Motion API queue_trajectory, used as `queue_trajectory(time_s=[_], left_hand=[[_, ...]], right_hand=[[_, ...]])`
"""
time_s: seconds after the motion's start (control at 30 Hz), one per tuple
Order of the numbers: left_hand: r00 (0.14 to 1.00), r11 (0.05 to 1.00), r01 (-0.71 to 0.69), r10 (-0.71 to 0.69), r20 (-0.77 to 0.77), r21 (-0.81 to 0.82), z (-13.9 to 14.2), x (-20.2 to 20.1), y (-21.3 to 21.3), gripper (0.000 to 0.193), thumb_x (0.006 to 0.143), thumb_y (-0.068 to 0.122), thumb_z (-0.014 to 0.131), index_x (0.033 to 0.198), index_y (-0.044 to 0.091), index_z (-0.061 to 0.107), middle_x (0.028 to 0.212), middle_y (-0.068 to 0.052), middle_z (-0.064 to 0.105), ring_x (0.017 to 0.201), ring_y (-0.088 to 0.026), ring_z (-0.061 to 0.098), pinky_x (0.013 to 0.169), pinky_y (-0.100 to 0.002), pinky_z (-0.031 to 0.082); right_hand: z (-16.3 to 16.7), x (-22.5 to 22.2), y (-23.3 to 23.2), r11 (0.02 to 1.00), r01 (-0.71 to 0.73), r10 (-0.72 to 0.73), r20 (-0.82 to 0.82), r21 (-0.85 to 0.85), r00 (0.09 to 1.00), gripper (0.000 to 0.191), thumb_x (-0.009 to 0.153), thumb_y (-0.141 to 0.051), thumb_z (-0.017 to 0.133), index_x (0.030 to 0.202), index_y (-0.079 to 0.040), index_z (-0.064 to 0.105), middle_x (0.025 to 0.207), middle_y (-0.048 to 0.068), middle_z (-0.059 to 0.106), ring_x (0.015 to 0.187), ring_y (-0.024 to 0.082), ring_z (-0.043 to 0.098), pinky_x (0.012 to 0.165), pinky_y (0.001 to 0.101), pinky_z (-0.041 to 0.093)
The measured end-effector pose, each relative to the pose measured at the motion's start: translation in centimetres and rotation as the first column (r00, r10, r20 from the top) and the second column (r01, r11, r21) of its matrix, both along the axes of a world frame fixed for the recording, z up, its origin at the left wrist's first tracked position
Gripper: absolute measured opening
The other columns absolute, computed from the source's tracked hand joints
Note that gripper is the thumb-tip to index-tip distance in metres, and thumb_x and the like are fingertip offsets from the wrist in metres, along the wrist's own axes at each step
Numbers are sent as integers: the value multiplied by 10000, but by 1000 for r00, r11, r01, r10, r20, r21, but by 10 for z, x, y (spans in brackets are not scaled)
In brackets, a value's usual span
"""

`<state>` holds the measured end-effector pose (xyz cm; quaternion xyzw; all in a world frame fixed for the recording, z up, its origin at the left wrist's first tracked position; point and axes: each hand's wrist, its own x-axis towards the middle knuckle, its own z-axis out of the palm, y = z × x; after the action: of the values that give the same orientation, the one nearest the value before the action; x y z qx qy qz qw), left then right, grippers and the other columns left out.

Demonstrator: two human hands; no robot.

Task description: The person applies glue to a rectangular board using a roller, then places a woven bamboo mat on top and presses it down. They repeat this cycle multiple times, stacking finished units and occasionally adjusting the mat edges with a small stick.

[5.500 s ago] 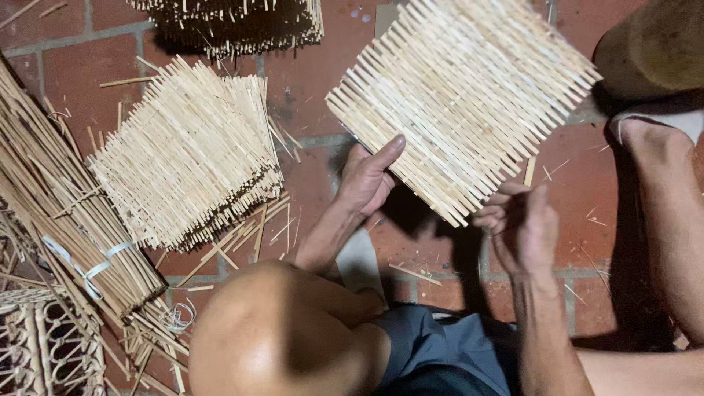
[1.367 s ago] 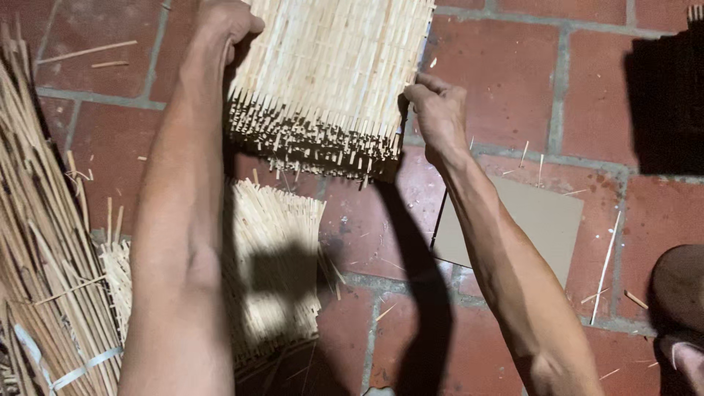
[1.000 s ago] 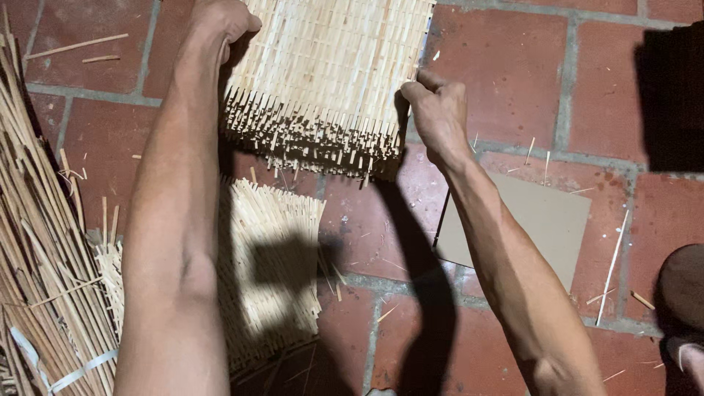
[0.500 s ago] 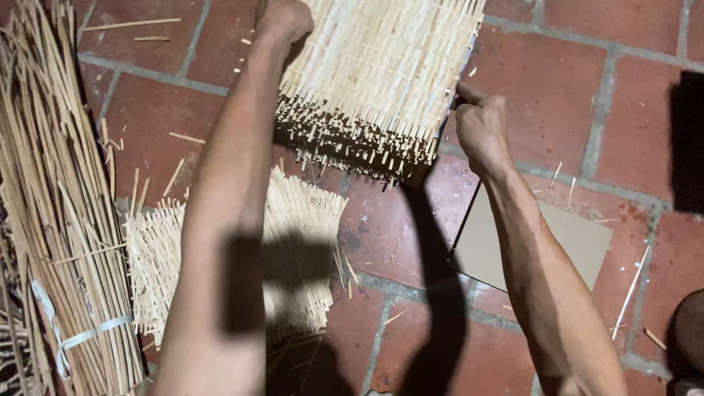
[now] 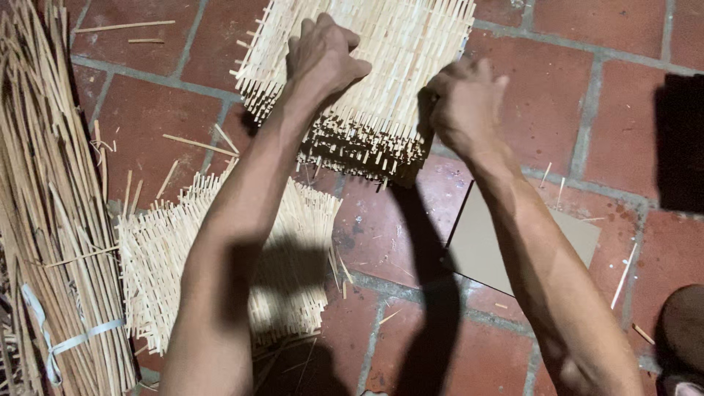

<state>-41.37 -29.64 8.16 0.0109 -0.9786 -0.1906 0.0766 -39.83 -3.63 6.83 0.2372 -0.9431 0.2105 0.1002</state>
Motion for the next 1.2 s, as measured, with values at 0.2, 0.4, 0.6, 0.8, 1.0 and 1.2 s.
queue_trajectory(time_s=[0.2, 0.4, 0.6, 0.8, 1.0, 1.2], left_hand=[[1000, 1000, -11, 11, 1, -18, -31, -5, 2, 415, 770, 397, 866, 1088, 140, 797, 1074, -150, 729, 998, -332, 674, 885, -530, 530], [956, 953, 194, -236, -173, -232, -43, 9, -15, 394, 848, 343, 892, 1146, 96, 818, 1115, -185, 759, 988, -406, 695, 876, -577, 508], [987, 984, -145, 138, 77, 103, -25, 47, 18, 279, 981, 218, 704, 1210, 58, 699, 1224, -157, 704, 914, -260, 692, 839, -486, 573], [900, 992, 73, -20, -435, 106, -68, 170, 73, 207, 840, 146, 776, 1017, 54, 722, 1097, -224, 686, 955, -326, 642, 868, -552, 498], [989, 913, 103, -53, -137, 394, -185, 431, 185, 332, 723, 153, 845, 1026, 118, 713, 1185, -207, 687, 941, -318, 649, 802, -539, 485], [779, 674, -41, -440, 446, 738, -218, 584, 246, 330, 713, 174, 846, 1013, 135, 712, 1179, -172, 688, 896, -285, 651, 739, -499, 484]], right_hand=[[-29, 69, 28, 984, 77, -110, -206, -163, 972, 352, 852, -81, 667, 1195, -96, 741, 1150, 176, 661, 1147, 419, 535, 971, 737, 326], [-109, 305, 114, 868, 325, -271, 190, -375, 943, 195, 989, -182, 637, 1119, -68, 726, 1008, 157, 734, 980, 372, 652, 856, 496, 458], [-152, 485, 269, 596, 796, -719, 512, 108, 469, 347, 959, -379, 661, 1002, -68, 810, 890, 197, 759, 827, 364, 731, 821, 464, 551], [-201, 555, 377, 463, 877, -691, 569, -126, 447, 268, 985, -212, 625, 1077, 1, 759, 889, 165, 767, 780, 283, 729, 714, 450, 574], [-223, 499, 327, 606, 760, -465, 670, -236, 579, 343, 1093, -301, 545, 1255, -45, 706, 1117, 216, 741, 931, 362, 729, 749, 476, 597], [-182, 490, 303, 726, 676, -595, 606, 125, 527, 499, 988, -377, 611, 1359, -45, 636, 1174, 247, 732, 1088, 457, 681, 943, 549, 510]])
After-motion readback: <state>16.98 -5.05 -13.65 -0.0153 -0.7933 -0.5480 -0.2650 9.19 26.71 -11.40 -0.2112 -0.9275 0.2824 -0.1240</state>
